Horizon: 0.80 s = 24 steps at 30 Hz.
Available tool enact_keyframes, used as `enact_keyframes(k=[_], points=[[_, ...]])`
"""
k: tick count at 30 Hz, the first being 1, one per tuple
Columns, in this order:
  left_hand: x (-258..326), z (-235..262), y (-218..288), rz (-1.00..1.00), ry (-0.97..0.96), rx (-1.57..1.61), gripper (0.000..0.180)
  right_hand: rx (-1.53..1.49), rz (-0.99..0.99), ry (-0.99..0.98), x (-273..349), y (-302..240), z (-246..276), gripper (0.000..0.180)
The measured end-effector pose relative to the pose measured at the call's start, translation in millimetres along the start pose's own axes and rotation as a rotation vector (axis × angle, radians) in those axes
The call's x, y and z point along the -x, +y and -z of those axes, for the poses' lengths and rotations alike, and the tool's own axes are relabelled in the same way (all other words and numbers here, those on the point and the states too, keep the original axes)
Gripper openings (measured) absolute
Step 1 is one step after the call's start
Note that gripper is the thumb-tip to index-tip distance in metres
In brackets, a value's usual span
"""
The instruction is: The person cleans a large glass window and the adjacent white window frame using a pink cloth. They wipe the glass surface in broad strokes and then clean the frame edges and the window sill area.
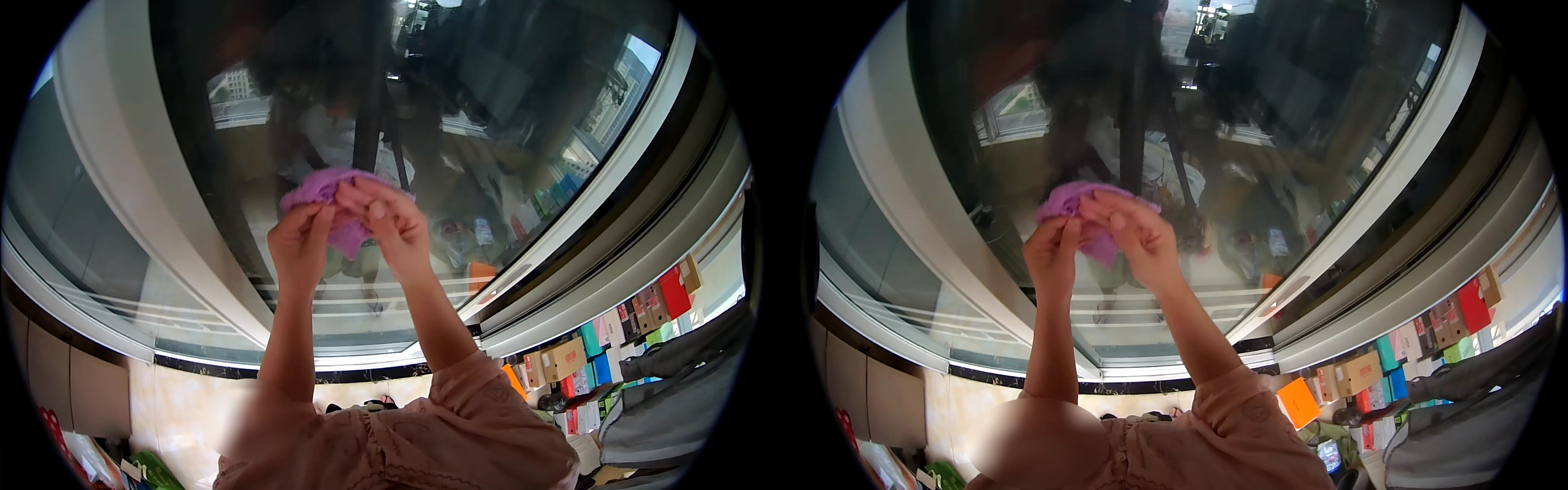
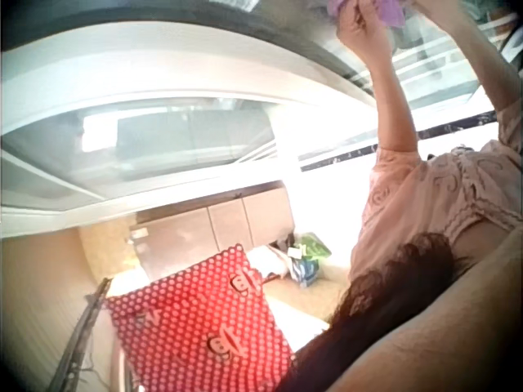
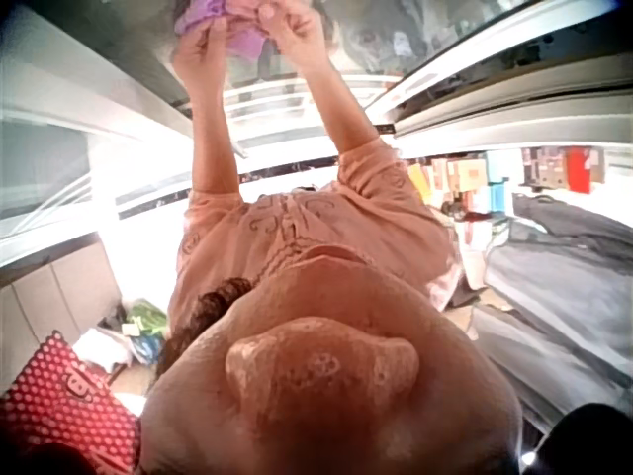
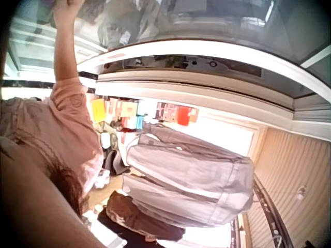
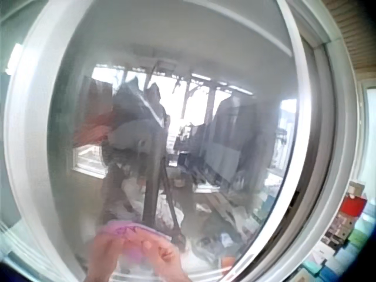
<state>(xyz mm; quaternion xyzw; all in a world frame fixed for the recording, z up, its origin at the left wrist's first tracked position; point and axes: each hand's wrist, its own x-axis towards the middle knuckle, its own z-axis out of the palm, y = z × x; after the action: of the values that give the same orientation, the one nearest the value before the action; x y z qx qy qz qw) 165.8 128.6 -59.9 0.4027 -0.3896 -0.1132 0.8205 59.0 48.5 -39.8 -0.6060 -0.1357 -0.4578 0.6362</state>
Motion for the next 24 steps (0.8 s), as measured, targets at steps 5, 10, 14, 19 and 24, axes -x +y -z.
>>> enact_keyframes(k=[5, 10, 14, 19, 24], points=[[18, 19, -17, 0.064, -0.029, -0.049, 0.008, -0.032, -0.125, 0.056, 23, 17, 1, 0.033], [41, 43, -44, 0.148, -0.096, -0.029, 0.010, -0.042, -0.211, 0.052, 58, 45, 9, 0.029], [57, 59, -61, 0.210, -0.125, -0.017, 0.014, -0.021, -0.253, 0.037, 78, 62, 13, 0.028], [66, 64, -66, 0.272, -0.065, 0.050, 0.016, 0.099, -0.283, 0.185, 99, 65, 7, 0.026], [67, 43, -57, 0.264, 0.050, 0.021, 0.021, 0.526, -0.488, 0.369, 110, 70, 19, 0.032]])
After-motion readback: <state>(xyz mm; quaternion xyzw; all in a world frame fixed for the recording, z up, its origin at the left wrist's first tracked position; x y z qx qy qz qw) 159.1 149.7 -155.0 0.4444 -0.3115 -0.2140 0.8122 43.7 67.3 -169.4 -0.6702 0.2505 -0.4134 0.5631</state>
